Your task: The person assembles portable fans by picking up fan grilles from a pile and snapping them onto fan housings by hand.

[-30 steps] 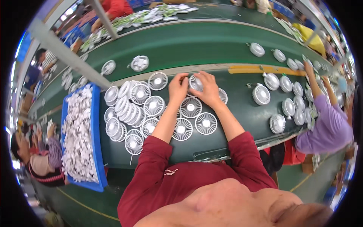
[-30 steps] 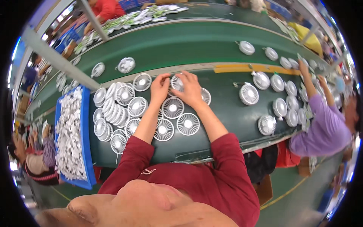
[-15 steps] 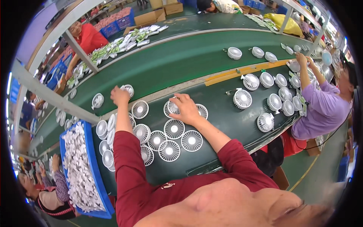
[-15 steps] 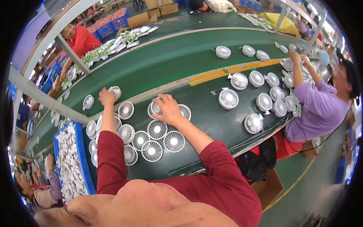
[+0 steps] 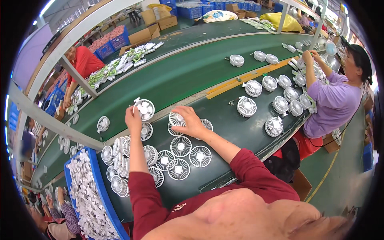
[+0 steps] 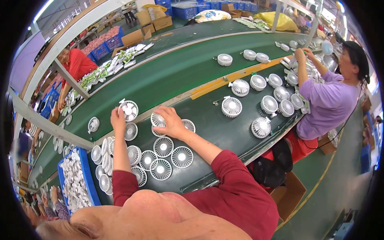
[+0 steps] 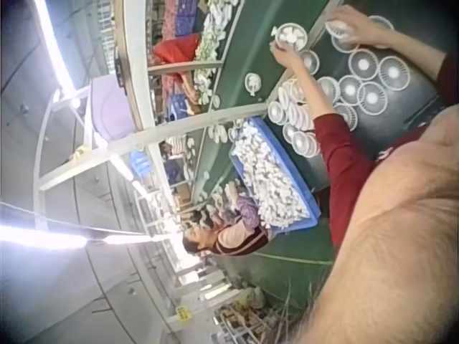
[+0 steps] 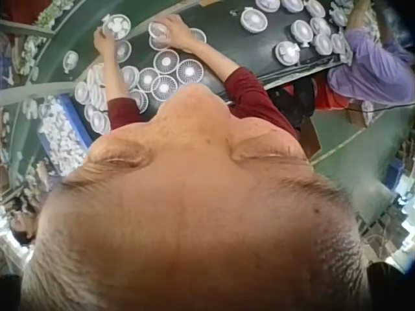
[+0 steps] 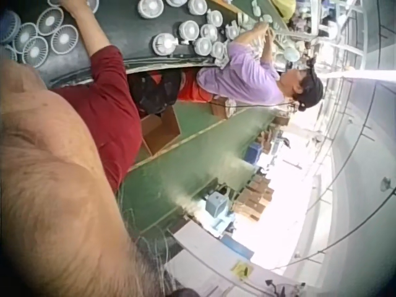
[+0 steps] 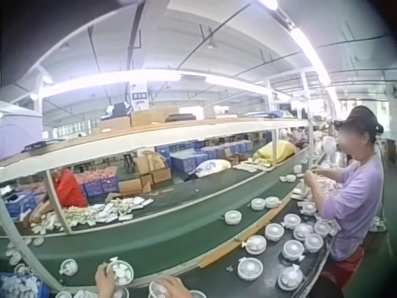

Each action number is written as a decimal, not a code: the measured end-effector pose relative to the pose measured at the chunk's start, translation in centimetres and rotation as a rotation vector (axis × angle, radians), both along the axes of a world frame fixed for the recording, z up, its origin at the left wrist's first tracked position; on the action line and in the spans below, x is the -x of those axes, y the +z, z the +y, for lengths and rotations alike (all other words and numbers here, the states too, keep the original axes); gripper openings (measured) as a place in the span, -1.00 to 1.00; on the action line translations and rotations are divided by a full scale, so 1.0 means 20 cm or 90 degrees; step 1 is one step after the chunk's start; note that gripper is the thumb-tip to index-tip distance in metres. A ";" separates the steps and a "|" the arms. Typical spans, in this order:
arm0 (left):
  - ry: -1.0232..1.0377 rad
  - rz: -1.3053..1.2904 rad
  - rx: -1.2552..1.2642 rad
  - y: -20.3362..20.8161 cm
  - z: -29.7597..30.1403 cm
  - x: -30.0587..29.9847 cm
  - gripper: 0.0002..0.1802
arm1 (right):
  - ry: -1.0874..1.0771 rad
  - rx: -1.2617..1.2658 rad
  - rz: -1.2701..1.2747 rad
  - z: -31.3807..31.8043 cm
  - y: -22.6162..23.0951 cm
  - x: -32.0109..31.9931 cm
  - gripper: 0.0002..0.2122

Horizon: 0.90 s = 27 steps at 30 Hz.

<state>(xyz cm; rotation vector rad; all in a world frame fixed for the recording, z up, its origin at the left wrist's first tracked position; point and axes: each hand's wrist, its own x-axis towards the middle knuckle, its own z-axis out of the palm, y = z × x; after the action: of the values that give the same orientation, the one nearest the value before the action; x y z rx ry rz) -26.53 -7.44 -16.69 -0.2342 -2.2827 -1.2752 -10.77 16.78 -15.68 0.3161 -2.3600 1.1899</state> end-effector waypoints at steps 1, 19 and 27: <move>-0.023 -0.002 -0.033 0.01 0.07 -0.07 -0.68 | -0.006 -0.003 0.000 0.00 0.05 -0.01 -0.36; -0.374 -0.266 -0.774 0.19 0.53 -0.83 -0.52 | 0.094 0.036 0.158 -0.15 0.10 -0.11 -0.34; -0.231 0.138 -0.325 0.11 0.63 -0.87 -0.52 | 0.250 0.451 -0.054 -0.19 0.10 -0.12 -0.54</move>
<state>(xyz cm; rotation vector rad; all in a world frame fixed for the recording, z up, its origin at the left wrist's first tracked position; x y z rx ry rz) -9.09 5.06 -14.41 -0.5861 -1.7116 -1.8633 -8.31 12.93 -13.66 0.4940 -1.8172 2.1548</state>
